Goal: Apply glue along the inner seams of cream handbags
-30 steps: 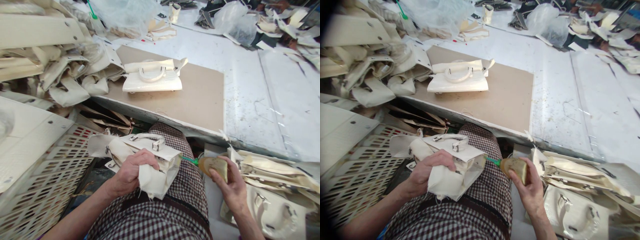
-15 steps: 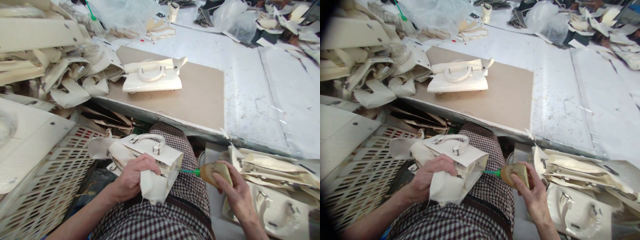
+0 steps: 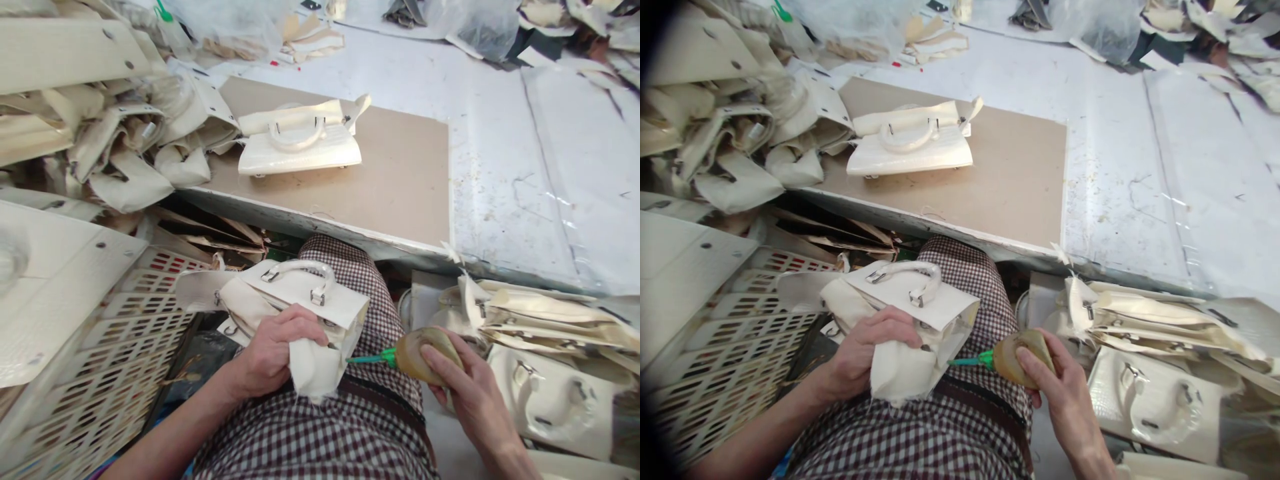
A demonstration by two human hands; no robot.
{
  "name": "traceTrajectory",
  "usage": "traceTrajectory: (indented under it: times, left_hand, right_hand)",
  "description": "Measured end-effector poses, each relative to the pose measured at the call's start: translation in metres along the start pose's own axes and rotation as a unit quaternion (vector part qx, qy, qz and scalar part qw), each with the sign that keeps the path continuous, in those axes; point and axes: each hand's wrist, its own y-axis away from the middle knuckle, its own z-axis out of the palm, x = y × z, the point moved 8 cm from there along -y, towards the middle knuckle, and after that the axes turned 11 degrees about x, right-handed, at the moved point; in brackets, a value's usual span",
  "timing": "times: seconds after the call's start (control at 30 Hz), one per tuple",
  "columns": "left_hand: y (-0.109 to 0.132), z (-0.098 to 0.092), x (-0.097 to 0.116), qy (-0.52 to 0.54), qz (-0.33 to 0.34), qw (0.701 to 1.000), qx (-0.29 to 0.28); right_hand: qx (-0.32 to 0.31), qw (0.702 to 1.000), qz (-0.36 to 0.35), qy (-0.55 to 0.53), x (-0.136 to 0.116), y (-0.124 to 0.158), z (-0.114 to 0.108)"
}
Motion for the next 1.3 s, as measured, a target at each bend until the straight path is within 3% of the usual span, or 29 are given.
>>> traceTrajectory:
  times: [0.23, 0.57, 0.83, 1.3]
  left_hand:
    - [-0.005, -0.004, -0.004, 0.007, -0.025, 1.000, 0.004]
    - [-0.007, -0.001, -0.007, 0.006, -0.049, 0.999, 0.001]
    - [-0.010, 0.001, -0.007, -0.009, -0.036, 0.999, -0.013]
    - [-0.019, -0.008, -0.010, -0.018, -0.067, 0.997, 0.017]
  right_hand:
    - [0.018, 0.999, 0.019, -0.033, 0.015, 0.015, -0.002]
    - [0.097, 0.993, -0.050, 0.042, 0.000, -0.003, -0.015]
    - [0.052, 0.999, -0.013, 0.007, 0.012, 0.006, -0.013]
    - [0.066, 0.995, -0.011, -0.073, 0.034, 0.000, -0.012]
